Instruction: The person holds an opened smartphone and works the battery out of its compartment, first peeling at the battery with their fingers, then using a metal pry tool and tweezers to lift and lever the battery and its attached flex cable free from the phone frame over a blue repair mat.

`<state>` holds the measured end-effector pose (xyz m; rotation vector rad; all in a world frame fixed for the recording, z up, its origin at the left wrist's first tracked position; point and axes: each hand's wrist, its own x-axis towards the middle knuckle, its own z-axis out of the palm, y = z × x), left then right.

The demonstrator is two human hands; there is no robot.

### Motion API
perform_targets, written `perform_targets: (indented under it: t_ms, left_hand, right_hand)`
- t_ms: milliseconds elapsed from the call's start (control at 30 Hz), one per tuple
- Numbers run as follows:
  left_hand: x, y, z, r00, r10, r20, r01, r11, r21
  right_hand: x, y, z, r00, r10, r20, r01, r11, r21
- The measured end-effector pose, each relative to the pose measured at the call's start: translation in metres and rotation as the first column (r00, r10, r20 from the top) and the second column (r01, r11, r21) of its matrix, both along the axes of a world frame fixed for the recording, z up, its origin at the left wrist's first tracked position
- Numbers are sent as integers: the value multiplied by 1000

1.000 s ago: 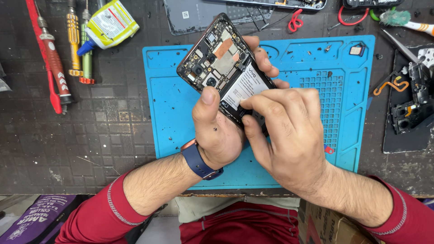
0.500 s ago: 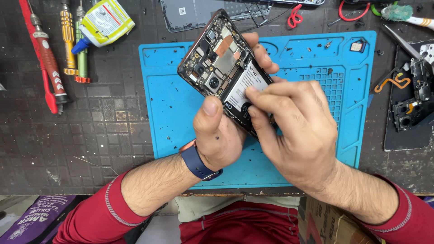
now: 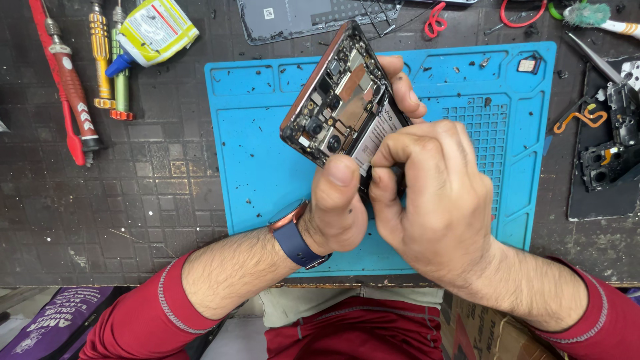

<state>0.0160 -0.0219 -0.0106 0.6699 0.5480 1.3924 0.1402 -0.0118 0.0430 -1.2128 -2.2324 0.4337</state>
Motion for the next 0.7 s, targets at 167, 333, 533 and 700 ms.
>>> perform_targets:
  t_ms: [167,333,533,700]
  left_hand:
    - [4,3,-5,1000,25,4,-25,1000,-17]
    - [4,2,-7,999,43,-11,-44,998,-36]
    - [5,3,-14,996,66,53,-65,998,-10]
    - [2,3,-16,993,105,55,-106,994,15]
  right_hand:
    - [4,-3,-4,993,98,-68,-101,994,-51]
    - [9,-4,-1,974,150,-172,-181,967,-181]
    - [13,-4,7,983,60,-174,-122,920,-371]
    - [13,0,10,992,17,-128,-67,916,-395]
